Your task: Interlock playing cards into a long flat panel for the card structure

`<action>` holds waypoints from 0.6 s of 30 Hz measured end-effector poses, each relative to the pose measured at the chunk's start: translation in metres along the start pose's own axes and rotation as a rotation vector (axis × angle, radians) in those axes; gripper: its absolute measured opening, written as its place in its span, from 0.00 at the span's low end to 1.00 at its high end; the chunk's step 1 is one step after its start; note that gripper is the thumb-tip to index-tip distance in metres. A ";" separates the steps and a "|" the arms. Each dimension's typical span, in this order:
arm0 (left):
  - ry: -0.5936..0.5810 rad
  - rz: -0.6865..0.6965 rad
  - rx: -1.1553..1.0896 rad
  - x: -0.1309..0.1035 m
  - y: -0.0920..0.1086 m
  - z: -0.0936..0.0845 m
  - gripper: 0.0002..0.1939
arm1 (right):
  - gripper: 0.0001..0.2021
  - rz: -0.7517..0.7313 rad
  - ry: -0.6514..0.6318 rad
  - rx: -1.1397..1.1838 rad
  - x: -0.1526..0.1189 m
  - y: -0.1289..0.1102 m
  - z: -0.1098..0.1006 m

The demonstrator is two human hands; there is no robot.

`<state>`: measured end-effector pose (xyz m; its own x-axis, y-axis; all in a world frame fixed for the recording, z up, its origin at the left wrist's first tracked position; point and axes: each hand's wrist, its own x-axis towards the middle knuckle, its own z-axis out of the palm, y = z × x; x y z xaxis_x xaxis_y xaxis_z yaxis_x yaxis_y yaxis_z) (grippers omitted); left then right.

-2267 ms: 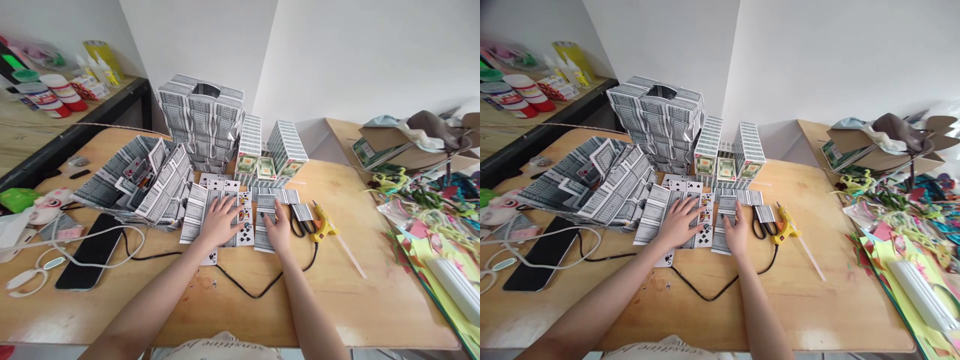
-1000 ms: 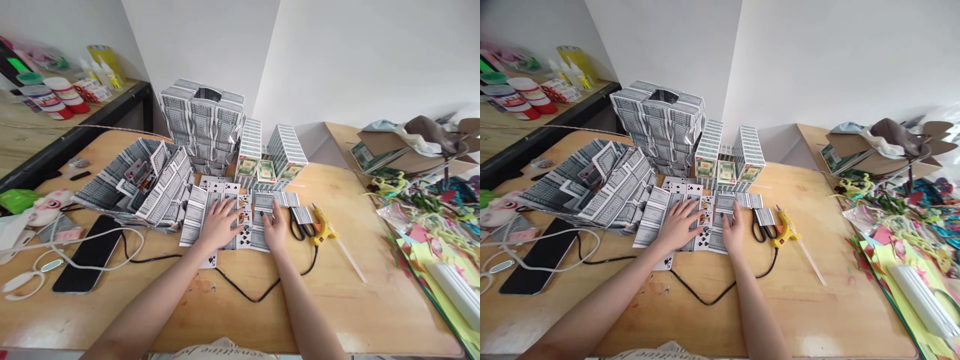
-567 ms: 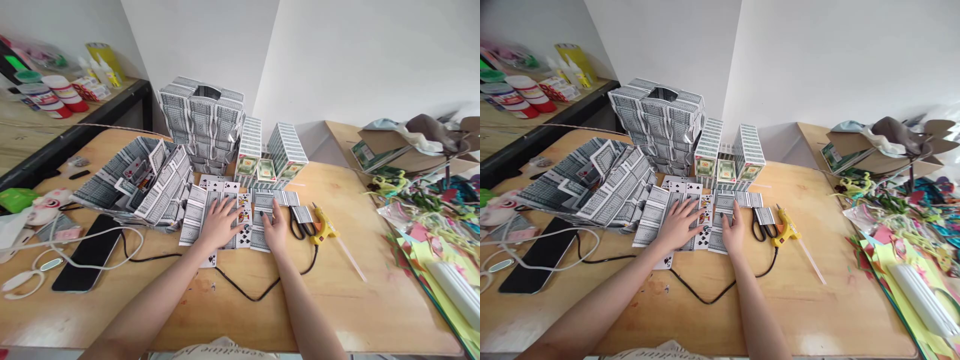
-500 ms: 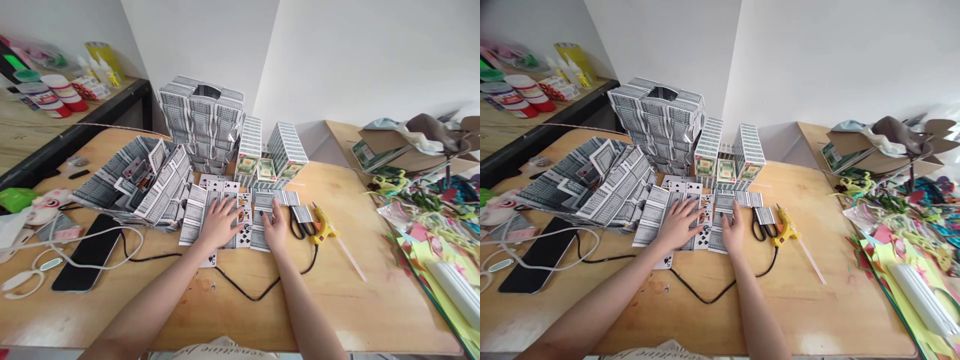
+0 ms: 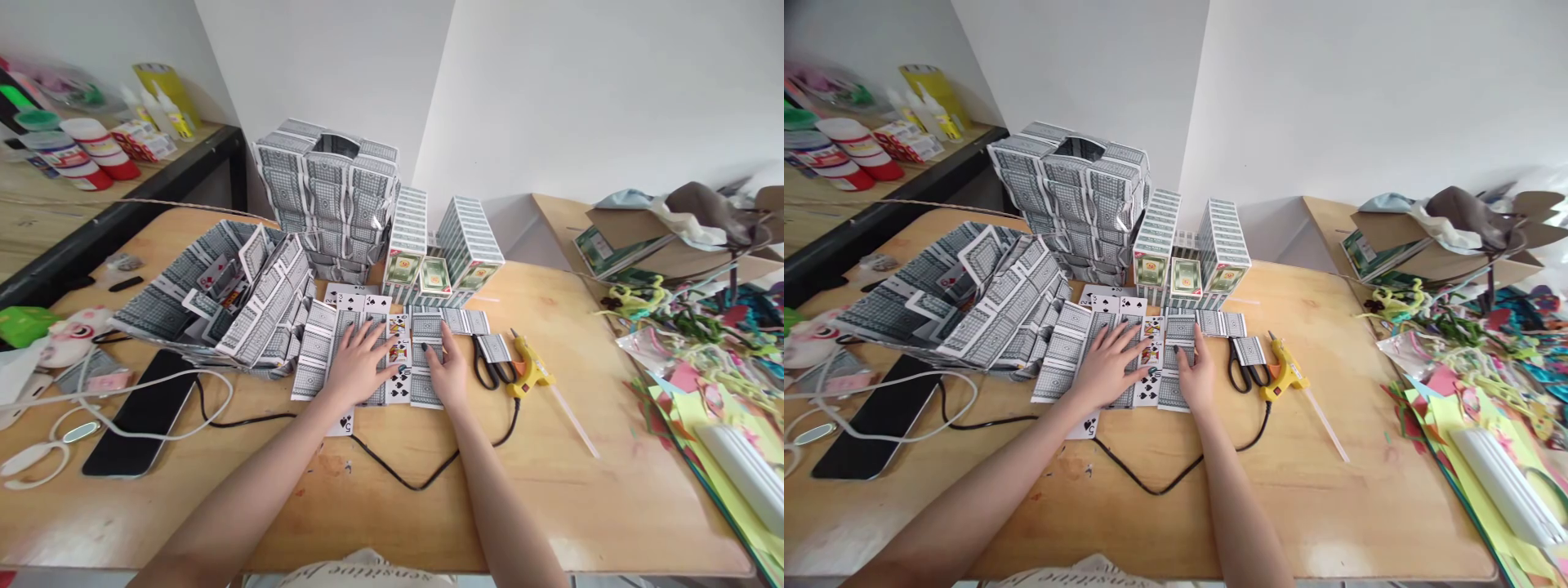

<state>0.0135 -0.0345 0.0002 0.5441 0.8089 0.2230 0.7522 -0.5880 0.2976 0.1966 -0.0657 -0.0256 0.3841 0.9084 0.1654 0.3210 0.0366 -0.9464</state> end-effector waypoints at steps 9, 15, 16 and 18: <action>-0.012 0.008 -0.002 0.000 -0.001 -0.001 0.23 | 0.31 0.028 -0.046 -0.006 0.004 0.001 -0.001; -0.017 -0.003 -0.001 0.001 -0.001 -0.001 0.23 | 0.32 0.038 -0.059 0.045 0.005 0.002 -0.001; -0.015 -0.004 -0.003 0.001 -0.001 -0.001 0.23 | 0.32 0.041 -0.061 0.050 0.004 0.001 -0.001; -0.012 -0.004 -0.005 0.001 -0.001 -0.001 0.23 | 0.33 0.040 -0.064 0.057 0.004 0.001 -0.001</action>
<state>0.0125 -0.0331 0.0005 0.5453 0.8113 0.2107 0.7528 -0.5846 0.3027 0.1996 -0.0624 -0.0259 0.3393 0.9341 0.1108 0.2563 0.0215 -0.9664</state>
